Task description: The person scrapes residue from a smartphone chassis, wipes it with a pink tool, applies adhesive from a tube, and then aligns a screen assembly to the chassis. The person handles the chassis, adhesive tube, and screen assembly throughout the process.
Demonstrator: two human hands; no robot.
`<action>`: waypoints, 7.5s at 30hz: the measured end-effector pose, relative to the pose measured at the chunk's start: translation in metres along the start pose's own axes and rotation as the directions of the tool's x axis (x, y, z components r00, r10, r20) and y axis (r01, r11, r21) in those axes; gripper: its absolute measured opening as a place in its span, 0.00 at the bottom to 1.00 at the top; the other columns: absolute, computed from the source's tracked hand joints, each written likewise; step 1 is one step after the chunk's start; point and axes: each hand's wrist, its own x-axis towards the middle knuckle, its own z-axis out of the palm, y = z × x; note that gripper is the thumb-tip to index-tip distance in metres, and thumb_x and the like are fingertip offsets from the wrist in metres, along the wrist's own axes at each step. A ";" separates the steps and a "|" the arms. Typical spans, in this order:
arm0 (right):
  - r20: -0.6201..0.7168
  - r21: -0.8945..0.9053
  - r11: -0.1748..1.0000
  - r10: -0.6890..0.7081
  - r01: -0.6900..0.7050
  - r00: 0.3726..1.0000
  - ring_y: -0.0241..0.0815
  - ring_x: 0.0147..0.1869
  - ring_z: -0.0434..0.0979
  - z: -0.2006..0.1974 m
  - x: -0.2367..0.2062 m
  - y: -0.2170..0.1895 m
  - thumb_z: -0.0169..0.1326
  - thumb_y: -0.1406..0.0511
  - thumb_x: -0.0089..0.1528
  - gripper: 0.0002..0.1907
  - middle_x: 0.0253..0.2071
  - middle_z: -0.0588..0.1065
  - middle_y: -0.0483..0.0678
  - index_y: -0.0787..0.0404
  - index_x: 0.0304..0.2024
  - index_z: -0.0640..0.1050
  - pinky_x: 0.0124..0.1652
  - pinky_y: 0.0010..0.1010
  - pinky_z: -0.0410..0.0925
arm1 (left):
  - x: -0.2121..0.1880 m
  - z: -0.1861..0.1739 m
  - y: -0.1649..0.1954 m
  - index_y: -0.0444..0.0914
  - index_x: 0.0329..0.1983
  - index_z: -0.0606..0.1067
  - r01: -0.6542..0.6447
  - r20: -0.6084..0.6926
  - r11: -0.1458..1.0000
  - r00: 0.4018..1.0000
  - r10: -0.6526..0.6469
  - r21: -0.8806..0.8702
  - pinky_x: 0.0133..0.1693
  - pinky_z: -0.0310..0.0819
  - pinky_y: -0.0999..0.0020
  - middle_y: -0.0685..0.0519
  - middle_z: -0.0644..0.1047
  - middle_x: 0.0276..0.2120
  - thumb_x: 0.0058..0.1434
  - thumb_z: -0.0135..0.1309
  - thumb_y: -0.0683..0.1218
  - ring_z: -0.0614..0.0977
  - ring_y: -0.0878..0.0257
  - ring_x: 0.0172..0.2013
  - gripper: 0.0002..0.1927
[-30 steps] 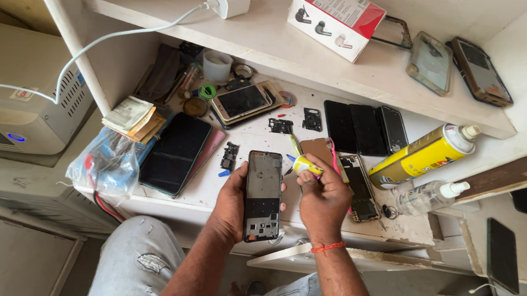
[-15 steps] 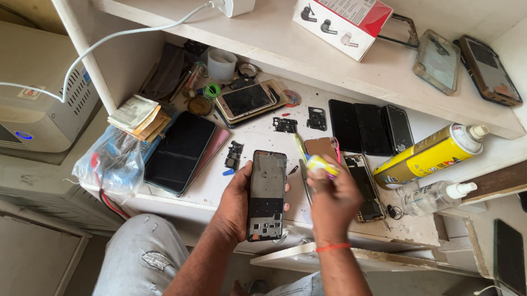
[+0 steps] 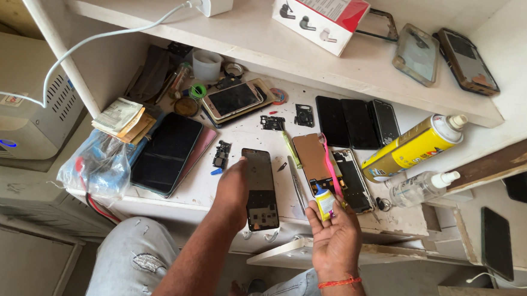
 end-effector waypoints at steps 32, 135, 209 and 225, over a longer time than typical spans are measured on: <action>0.405 -0.679 0.734 0.340 0.030 0.849 0.40 0.36 0.76 0.108 -0.070 0.017 0.58 0.67 0.65 0.11 0.37 0.81 0.52 0.67 0.46 0.83 0.33 0.31 0.68 | -0.059 -0.052 -0.015 0.34 0.43 0.77 -0.444 0.045 0.885 0.896 0.443 0.139 0.36 0.79 0.66 0.51 0.80 0.31 0.66 0.55 0.56 0.80 0.65 0.30 0.19; 0.634 -0.319 0.880 -0.079 0.354 0.769 0.42 0.50 0.84 0.073 -0.046 -0.035 0.58 0.77 0.62 0.14 0.45 0.83 0.58 0.69 0.51 0.80 0.52 0.32 0.76 | -0.083 -0.018 -0.020 0.25 0.45 0.79 -0.476 0.377 0.825 0.856 0.354 0.305 0.37 0.80 0.70 0.46 0.84 0.32 0.62 0.47 0.45 0.84 0.64 0.33 0.19; 0.607 -0.516 0.771 0.020 0.375 0.794 0.24 0.25 0.60 0.095 -0.091 -0.056 0.60 0.69 0.64 0.07 0.24 0.69 0.37 0.66 0.42 0.83 0.24 0.18 0.54 | -0.123 -0.008 0.005 0.34 0.36 0.77 -0.877 0.358 0.108 0.300 0.884 0.468 0.34 0.74 0.64 0.48 0.77 0.28 0.56 0.50 0.41 0.79 0.57 0.30 0.08; 0.772 -0.541 0.638 0.118 0.549 0.624 0.25 0.32 0.63 0.085 -0.075 -0.069 0.58 0.67 0.65 0.06 0.28 0.70 0.38 0.64 0.36 0.76 0.29 0.19 0.61 | -0.109 -0.015 0.016 0.36 0.31 0.80 -0.860 0.492 0.206 0.446 0.747 0.468 0.30 0.76 0.68 0.50 0.79 0.24 0.52 0.54 0.44 0.82 0.61 0.25 0.08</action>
